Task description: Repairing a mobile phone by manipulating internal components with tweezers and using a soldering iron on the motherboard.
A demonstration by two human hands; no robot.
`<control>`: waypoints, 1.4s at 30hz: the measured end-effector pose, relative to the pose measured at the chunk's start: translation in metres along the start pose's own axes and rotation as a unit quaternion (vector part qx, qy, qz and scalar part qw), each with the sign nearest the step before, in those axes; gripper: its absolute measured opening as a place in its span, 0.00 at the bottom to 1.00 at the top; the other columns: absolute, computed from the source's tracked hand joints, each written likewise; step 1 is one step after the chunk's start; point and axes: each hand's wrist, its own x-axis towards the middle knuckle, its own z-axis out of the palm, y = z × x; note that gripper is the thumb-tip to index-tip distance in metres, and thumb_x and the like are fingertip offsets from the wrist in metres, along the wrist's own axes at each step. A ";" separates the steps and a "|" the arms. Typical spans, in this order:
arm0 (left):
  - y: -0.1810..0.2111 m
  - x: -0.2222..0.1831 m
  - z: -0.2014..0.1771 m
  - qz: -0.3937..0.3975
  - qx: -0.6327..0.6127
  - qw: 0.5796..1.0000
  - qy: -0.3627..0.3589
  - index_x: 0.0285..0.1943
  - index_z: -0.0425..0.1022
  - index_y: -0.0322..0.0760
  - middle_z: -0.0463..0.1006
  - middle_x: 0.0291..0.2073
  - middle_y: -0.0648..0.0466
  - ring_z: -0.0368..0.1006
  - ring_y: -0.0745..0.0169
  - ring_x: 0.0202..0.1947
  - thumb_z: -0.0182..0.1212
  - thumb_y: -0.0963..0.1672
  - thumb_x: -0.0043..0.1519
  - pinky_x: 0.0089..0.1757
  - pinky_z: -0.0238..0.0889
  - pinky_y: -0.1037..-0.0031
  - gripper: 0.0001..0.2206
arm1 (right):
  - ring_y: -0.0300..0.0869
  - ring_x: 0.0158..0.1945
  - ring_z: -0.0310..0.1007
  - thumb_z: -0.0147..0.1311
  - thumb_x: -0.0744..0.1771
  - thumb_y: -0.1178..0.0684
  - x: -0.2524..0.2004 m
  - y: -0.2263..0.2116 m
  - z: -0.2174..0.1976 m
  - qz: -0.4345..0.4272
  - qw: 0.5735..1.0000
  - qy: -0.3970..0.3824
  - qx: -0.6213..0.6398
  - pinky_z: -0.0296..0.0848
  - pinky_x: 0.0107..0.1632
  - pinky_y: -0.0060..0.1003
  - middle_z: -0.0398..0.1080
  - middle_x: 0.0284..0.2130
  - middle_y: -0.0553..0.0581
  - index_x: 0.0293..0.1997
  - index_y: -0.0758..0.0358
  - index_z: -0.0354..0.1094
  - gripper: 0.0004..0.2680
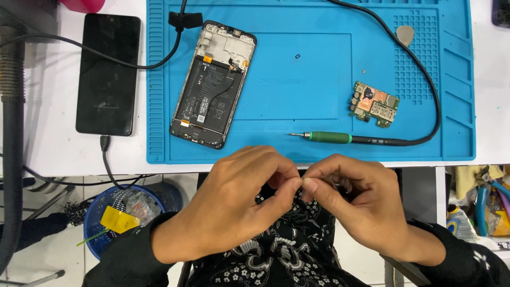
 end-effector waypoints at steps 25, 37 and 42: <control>-0.030 0.104 -0.048 -0.240 0.154 0.909 -0.305 0.28 0.81 0.48 0.79 0.23 0.65 0.73 0.72 0.28 0.58 0.44 0.61 0.33 0.67 0.74 0.09 | 0.29 0.19 0.58 0.63 0.64 0.53 -0.011 0.017 -0.017 0.085 0.990 0.042 -0.107 0.55 0.24 0.25 0.79 0.23 0.47 0.37 0.59 0.81 0.04; -0.052 0.128 -0.039 -0.235 0.179 0.877 -0.378 0.33 0.87 0.49 0.69 0.14 0.61 0.66 0.69 0.22 0.63 0.43 0.59 0.30 0.62 0.73 0.06 | 0.31 0.18 0.56 0.63 0.63 0.54 -0.014 0.021 -0.025 0.123 0.980 0.043 -0.151 0.55 0.22 0.25 0.80 0.26 0.48 0.35 0.60 0.81 0.04; -0.051 0.131 -0.036 -0.247 0.192 0.868 -0.385 0.34 0.87 0.52 0.84 0.27 0.63 0.79 0.71 0.34 0.64 0.45 0.58 0.35 0.69 0.73 0.06 | 0.32 0.17 0.52 0.63 0.63 0.54 -0.013 0.023 -0.023 0.112 0.982 0.037 -0.149 0.51 0.22 0.26 0.80 0.26 0.49 0.35 0.60 0.81 0.04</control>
